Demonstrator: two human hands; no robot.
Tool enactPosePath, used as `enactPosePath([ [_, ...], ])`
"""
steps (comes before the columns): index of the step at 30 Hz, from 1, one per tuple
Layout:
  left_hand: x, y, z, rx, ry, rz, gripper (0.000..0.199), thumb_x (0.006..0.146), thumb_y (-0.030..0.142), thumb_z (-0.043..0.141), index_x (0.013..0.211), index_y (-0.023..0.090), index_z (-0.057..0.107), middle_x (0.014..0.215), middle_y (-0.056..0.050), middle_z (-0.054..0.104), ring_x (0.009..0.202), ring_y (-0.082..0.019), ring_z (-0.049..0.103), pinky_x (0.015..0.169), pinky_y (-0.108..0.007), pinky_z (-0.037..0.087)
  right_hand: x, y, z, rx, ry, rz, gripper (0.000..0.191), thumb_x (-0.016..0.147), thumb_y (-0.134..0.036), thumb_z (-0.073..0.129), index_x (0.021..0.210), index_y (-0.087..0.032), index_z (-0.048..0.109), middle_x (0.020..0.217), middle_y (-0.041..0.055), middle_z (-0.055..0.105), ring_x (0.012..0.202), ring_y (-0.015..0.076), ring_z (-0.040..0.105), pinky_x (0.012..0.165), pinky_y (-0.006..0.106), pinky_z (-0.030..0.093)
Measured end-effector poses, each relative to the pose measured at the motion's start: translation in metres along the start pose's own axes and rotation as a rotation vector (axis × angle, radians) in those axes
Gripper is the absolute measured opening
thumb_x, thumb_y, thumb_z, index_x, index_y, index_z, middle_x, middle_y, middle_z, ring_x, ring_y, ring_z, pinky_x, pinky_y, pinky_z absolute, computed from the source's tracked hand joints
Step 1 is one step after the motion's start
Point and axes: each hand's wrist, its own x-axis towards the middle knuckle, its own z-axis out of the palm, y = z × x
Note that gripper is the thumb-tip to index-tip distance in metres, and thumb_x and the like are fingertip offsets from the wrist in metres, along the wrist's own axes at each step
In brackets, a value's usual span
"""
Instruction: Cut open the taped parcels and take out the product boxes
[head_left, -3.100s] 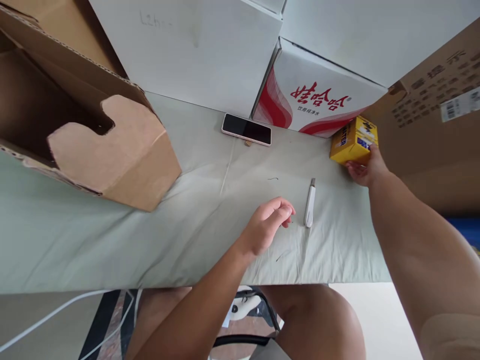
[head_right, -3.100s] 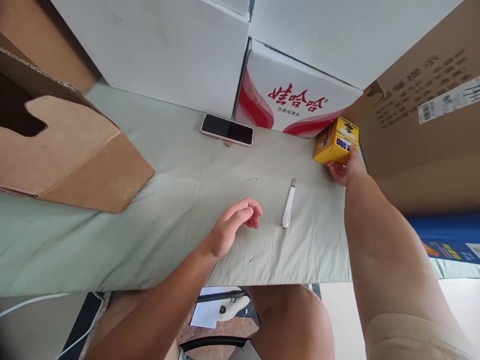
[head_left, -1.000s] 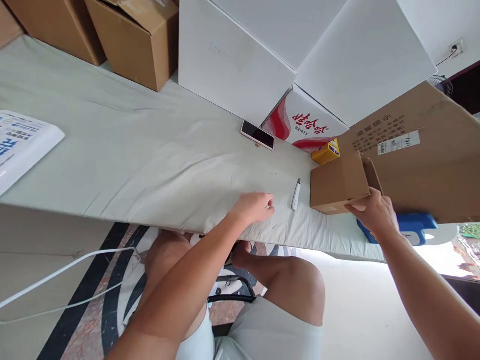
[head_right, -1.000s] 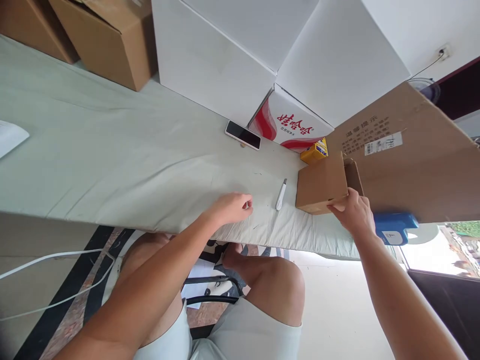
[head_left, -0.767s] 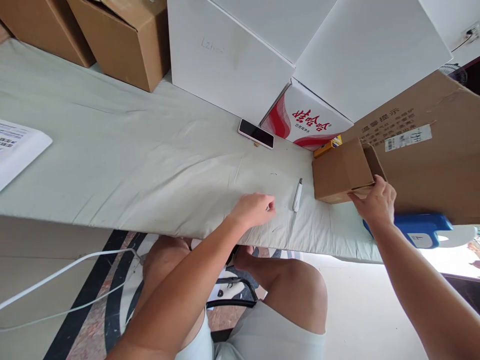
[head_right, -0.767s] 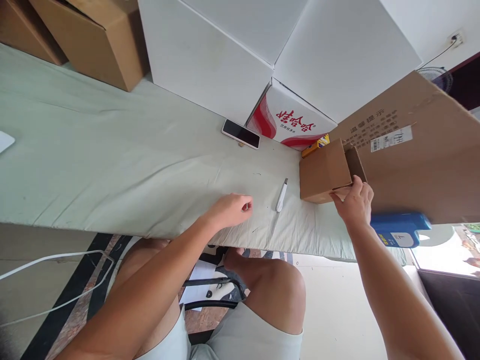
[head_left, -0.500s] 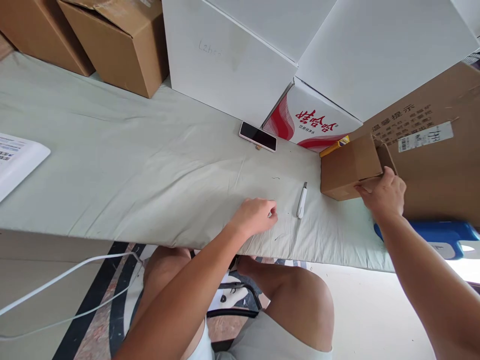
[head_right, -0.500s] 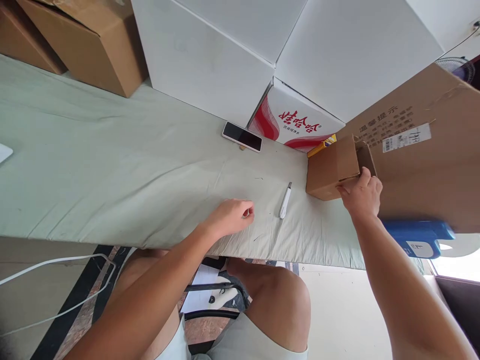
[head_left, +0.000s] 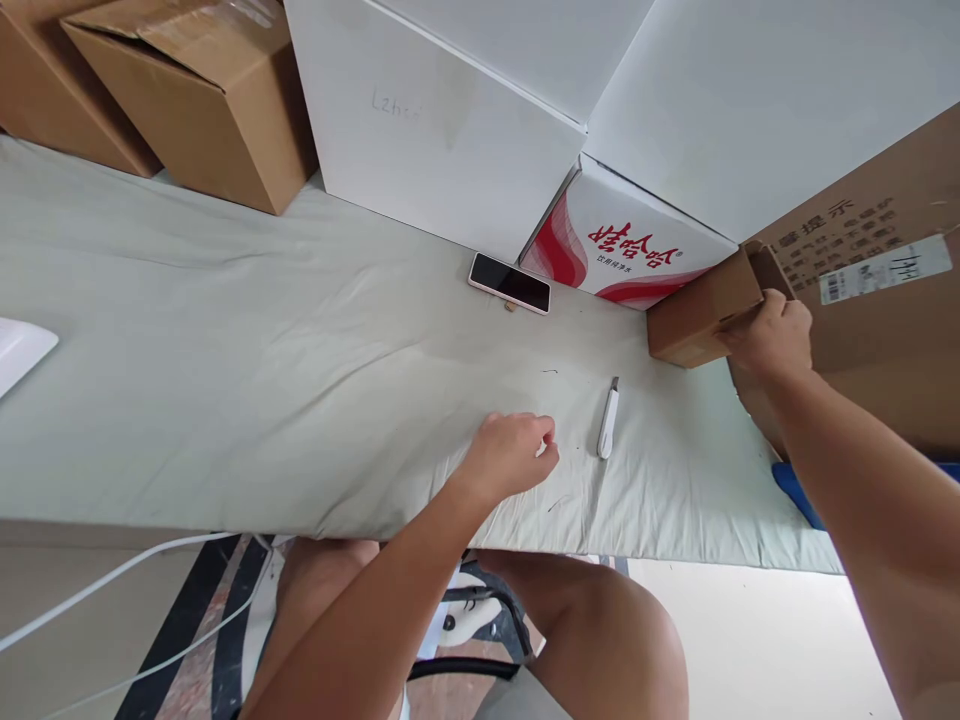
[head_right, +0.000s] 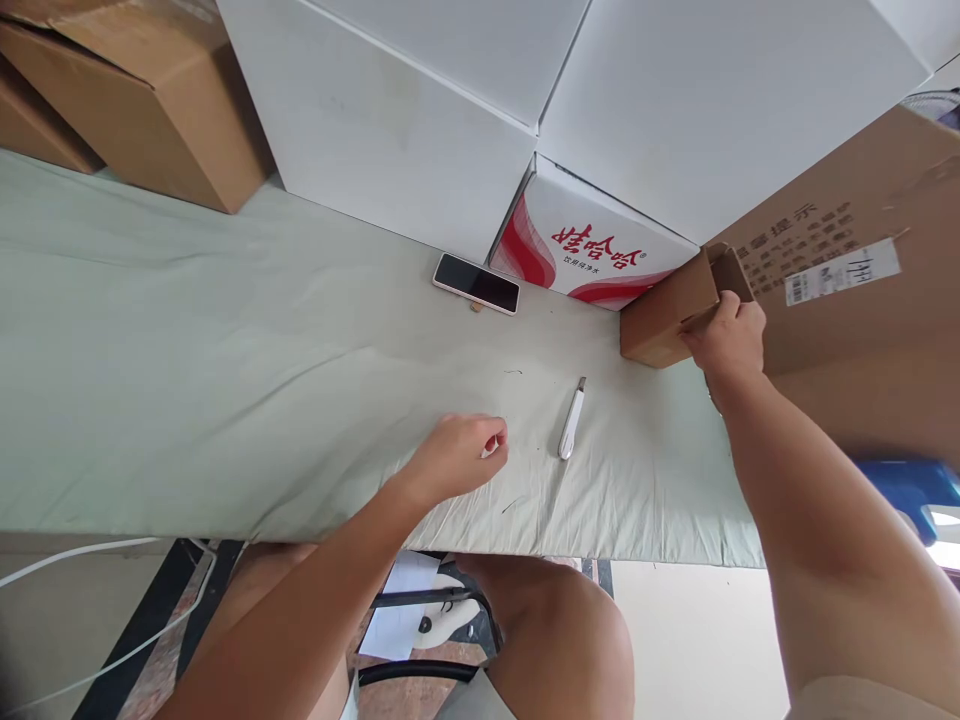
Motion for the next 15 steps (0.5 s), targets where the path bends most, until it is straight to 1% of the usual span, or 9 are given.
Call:
enactPosePath([
  [2,0.001,0.002,0.000,-0.001,0.028,-0.041,0.018,0.091,0.018,0.045,0.078,0.021,0.057,0.086,0.000,0.072,0.077,-0.017,0.064,0.084,-0.035,0.045,0.013,-0.010,0.000,0.001,-0.006,0.023,0.079,0.085,-0.026,0.068,0.151,-0.006,0.029,0.148,0.0313,0.039,0.141,0.0338,0.033,0.113,0.043,0.034],
  [4,0.003,0.003,0.001,-0.007,0.051,-0.083,0.018,0.090,0.017,0.044,0.077,0.021,0.055,0.083,0.000,0.072,0.075,-0.017,0.063,0.079,-0.034,0.044,0.025,-0.019,0.002,0.010,0.006,0.048,0.076,0.087,-0.030,0.066,0.148,-0.003,0.032,0.149,0.0333,0.038,0.143,0.0350,0.032,0.114,0.045,0.033],
  [6,0.004,0.003,0.000,-0.021,0.057,-0.102,0.016,0.089,0.018,0.045,0.076,0.021,0.054,0.082,0.000,0.071,0.073,-0.017,0.063,0.075,-0.033,0.044,0.032,-0.026,0.005,0.037,0.040,0.057,0.075,0.089,-0.034,0.063,0.149,0.000,0.033,0.150,0.0351,0.038,0.147,0.0364,0.030,0.116,0.047,0.031],
  [8,0.006,0.003,-0.002,-0.036,0.062,-0.103,0.015,0.089,0.019,0.046,0.077,0.022,0.056,0.082,-0.001,0.072,0.074,-0.018,0.063,0.072,-0.032,0.043,0.032,-0.032,0.009,0.066,0.105,0.039,0.076,0.093,-0.035,0.054,0.155,0.002,0.029,0.155,0.0358,0.034,0.155,0.0371,0.022,0.119,0.050,0.027],
  [10,0.007,0.001,-0.004,-0.054,0.070,-0.102,0.014,0.089,0.021,0.047,0.080,0.022,0.058,0.084,-0.001,0.072,0.075,-0.018,0.064,0.069,-0.031,0.043,0.021,-0.042,0.013,0.088,0.184,-0.001,0.078,0.096,-0.032,0.043,0.160,0.005,0.020,0.162,0.0354,0.025,0.161,0.0365,0.013,0.124,0.052,0.020],
  [11,0.006,0.001,-0.005,-0.065,0.080,-0.103,0.014,0.089,0.022,0.048,0.081,0.023,0.060,0.086,-0.002,0.073,0.076,-0.018,0.065,0.068,-0.031,0.043,0.012,-0.047,0.015,0.101,0.209,-0.029,0.080,0.095,-0.030,0.041,0.161,0.007,0.016,0.165,0.0353,0.020,0.162,0.0367,0.009,0.126,0.053,0.017],
  [13,0.003,0.000,-0.005,-0.084,0.106,-0.097,0.013,0.089,0.025,0.050,0.085,0.023,0.063,0.089,-0.003,0.074,0.079,-0.019,0.066,0.066,-0.030,0.043,-0.015,-0.060,0.018,0.137,0.214,-0.120,0.089,0.090,-0.033,0.046,0.159,0.013,0.014,0.166,0.0372,0.015,0.162,0.0391,0.009,0.129,0.053,0.014],
  [15,-0.003,-0.001,-0.006,-0.095,0.136,-0.078,0.014,0.089,0.027,0.051,0.086,0.023,0.064,0.090,-0.004,0.074,0.082,-0.021,0.067,0.065,-0.031,0.042,-0.048,-0.073,0.022,0.178,0.169,-0.262,0.097,0.085,-0.042,0.053,0.156,0.014,0.020,0.164,0.0401,0.019,0.161,0.0422,0.014,0.130,0.053,0.018],
])
